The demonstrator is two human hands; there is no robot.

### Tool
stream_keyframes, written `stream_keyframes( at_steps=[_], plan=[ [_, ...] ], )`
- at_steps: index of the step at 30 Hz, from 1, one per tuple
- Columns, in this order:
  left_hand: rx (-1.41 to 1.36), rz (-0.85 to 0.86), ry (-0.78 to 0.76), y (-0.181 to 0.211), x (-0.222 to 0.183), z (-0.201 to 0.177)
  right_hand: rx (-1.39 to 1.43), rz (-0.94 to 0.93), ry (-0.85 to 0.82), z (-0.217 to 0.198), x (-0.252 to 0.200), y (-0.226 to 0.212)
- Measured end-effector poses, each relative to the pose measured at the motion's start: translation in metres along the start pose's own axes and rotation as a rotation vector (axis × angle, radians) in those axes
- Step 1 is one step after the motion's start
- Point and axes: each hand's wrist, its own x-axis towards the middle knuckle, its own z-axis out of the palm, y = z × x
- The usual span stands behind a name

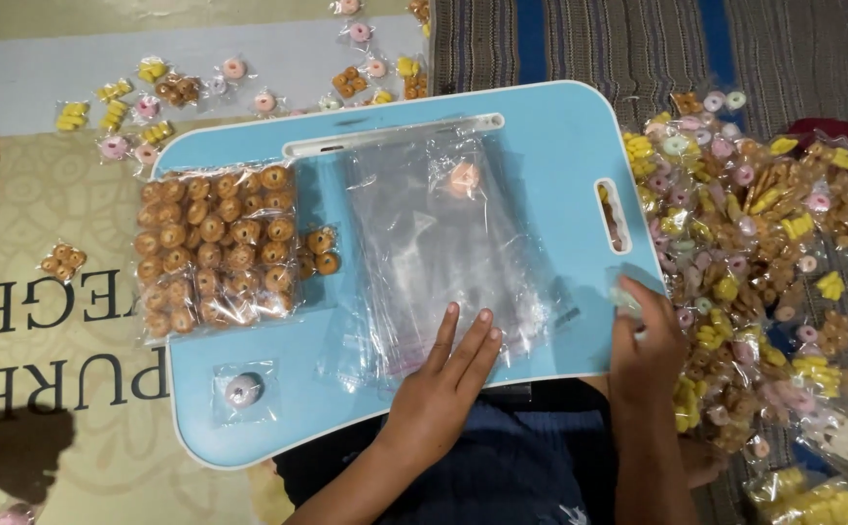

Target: The person picks up several small donut-shaped toys from the table and places them into clear plastic bags, then smooths the bags out on the table surface.

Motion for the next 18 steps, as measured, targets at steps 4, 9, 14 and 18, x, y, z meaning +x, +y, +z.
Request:
stream_keyframes(
  at_steps=[4,9,14,18],
  plan=[
    [-0.044,-0.003,0.032,-0.001,0.009,-0.006,0.310,0.125,-0.093,-0.021,-0.018,-0.018],
    [-0.128,0.030,0.130,0.012,0.012,-0.006,0.010,-0.058,-0.335,-0.011,0.009,-0.097],
    [-0.048,0.140,0.178,0.029,0.010,-0.004,0.210,-0.194,-0.314,0.039,0.019,-0.083],
    [-0.111,0.195,0.195,0.038,0.003,0.007,0.266,-0.262,-0.279,0.061,0.040,-0.086]
  ],
)
